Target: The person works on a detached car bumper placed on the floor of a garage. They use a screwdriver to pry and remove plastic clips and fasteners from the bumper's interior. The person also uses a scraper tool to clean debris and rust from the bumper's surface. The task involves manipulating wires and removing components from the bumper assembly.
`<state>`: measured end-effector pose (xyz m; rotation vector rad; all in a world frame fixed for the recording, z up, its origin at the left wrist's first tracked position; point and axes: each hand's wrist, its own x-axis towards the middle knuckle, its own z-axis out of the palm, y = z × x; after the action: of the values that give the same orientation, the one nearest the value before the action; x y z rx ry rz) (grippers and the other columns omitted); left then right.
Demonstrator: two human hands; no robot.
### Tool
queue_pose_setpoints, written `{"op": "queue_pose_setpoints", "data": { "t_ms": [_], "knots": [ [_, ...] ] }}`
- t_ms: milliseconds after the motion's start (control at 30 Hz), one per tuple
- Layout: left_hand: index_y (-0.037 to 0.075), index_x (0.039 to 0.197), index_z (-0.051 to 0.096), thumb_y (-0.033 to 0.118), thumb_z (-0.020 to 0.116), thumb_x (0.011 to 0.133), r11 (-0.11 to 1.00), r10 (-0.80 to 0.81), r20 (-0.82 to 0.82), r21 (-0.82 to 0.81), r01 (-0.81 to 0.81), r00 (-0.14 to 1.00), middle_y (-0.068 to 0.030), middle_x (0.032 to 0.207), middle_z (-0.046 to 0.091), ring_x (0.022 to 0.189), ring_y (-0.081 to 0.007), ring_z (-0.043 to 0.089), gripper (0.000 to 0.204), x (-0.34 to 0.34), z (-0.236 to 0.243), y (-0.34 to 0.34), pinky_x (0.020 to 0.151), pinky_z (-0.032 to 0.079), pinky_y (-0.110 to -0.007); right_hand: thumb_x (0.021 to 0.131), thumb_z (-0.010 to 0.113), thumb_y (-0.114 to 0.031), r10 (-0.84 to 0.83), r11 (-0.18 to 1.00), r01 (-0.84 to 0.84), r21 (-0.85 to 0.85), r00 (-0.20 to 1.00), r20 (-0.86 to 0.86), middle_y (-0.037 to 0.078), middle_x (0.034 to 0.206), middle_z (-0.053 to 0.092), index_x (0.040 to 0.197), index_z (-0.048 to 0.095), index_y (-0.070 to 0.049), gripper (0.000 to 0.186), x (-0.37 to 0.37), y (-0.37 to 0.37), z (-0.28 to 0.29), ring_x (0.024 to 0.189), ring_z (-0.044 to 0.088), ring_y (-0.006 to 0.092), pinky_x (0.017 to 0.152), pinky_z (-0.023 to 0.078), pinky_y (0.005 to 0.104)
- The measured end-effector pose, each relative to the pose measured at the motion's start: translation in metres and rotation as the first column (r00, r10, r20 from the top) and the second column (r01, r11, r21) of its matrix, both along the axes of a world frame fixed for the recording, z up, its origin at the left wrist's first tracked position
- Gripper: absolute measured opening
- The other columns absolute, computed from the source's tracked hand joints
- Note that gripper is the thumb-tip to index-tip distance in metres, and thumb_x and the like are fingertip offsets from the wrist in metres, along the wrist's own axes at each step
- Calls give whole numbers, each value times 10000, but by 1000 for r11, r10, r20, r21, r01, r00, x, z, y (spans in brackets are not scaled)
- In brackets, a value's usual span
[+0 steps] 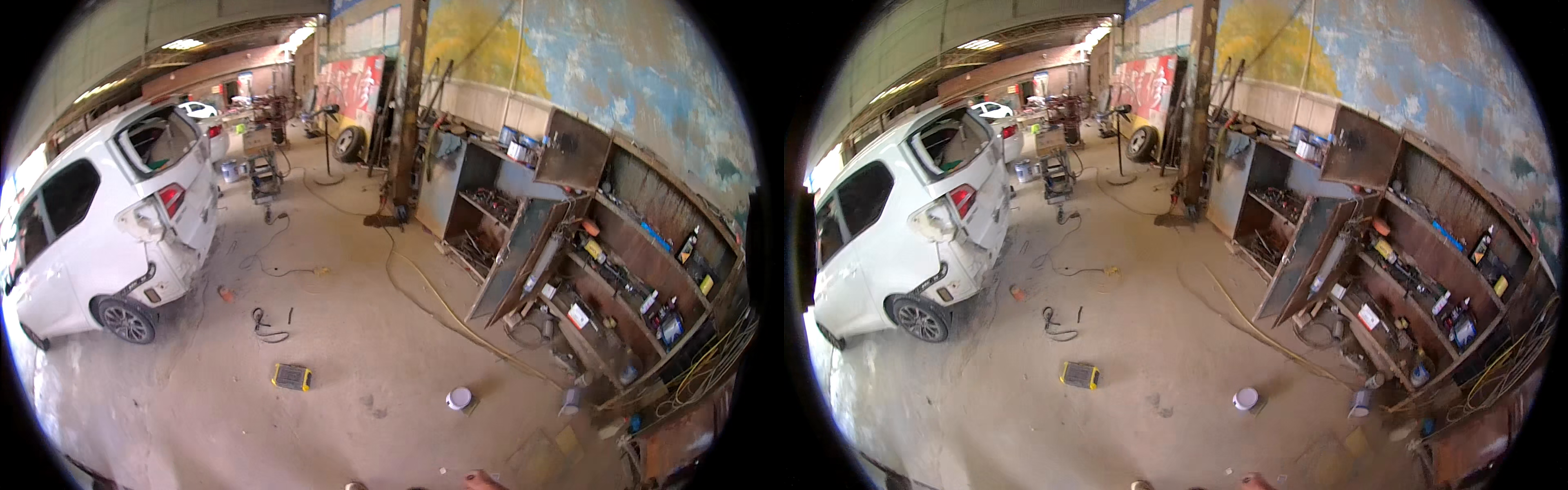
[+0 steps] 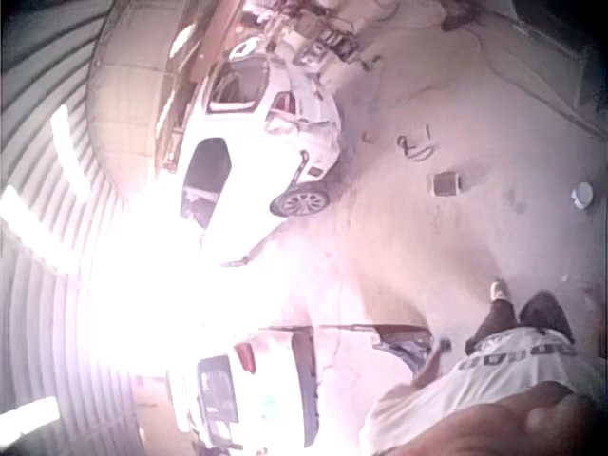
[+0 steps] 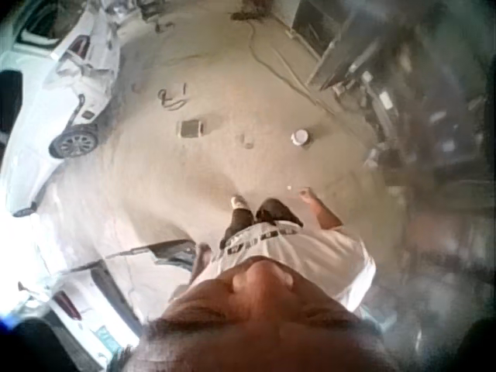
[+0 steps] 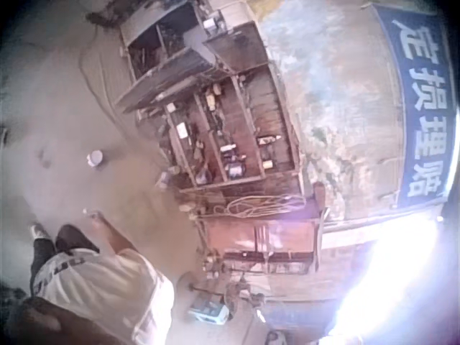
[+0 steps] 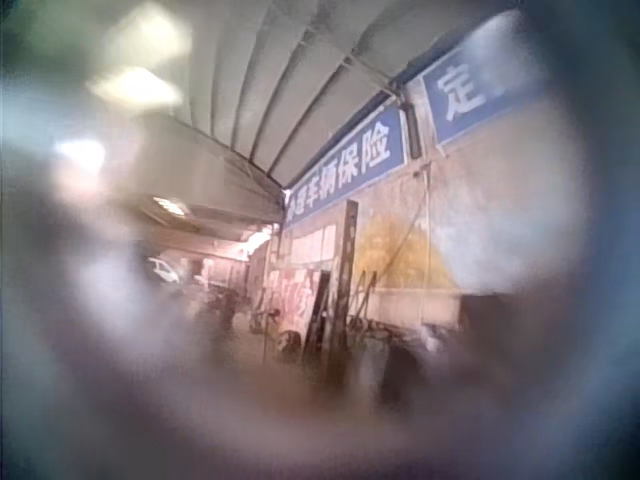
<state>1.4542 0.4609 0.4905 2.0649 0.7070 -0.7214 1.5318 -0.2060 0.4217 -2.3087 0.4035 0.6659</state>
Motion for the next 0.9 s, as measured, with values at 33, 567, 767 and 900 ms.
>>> {"op": "queue_pose_setpoints", "data": {
  "t_ms": [33,567,767,900],
  "knots": [
    [-19,1104,602,191,570,916,1000,10,5,20,-10,1000,-170,881,677,714,-223,669,283,34,1,30,614,555,-345,874,634,-206,-89,996,88,-13,995,-55,111,876,650,1047,662,-69,222,12,-2,39,768,595,223,665,496,421],
    [41,1002,625,347,652,914,832,97,817,-380,405,568,-24,819,603,721,-123,559,319,501,-12,-30,622,510,-306,834,561,-251,647,730,-602,-322,761,45,123,901,697,828,674,-96,192,347,-11,-50,877,675,305,706,537,456],
    [42,956,616,200,631,914,960,-180,46,-208,186,982,-39,798,610,645,-146,556,165,585,23,-95,544,489,-286,875,562,-351,-48,999,39,38,954,295,156,927,686,940,659,-76,299,675,-1,159,847,657,353,746,512,445],
    [39,961,617,186,625,916,955,-162,47,-244,169,986,-43,798,612,654,-154,563,154,727,15,-114,550,495,-292,884,541,-337,-170,985,167,33,969,181,165,1054,671,1007,662,-82,308,805,-20,185,978,629,381,851,499,466]
  ]
}}
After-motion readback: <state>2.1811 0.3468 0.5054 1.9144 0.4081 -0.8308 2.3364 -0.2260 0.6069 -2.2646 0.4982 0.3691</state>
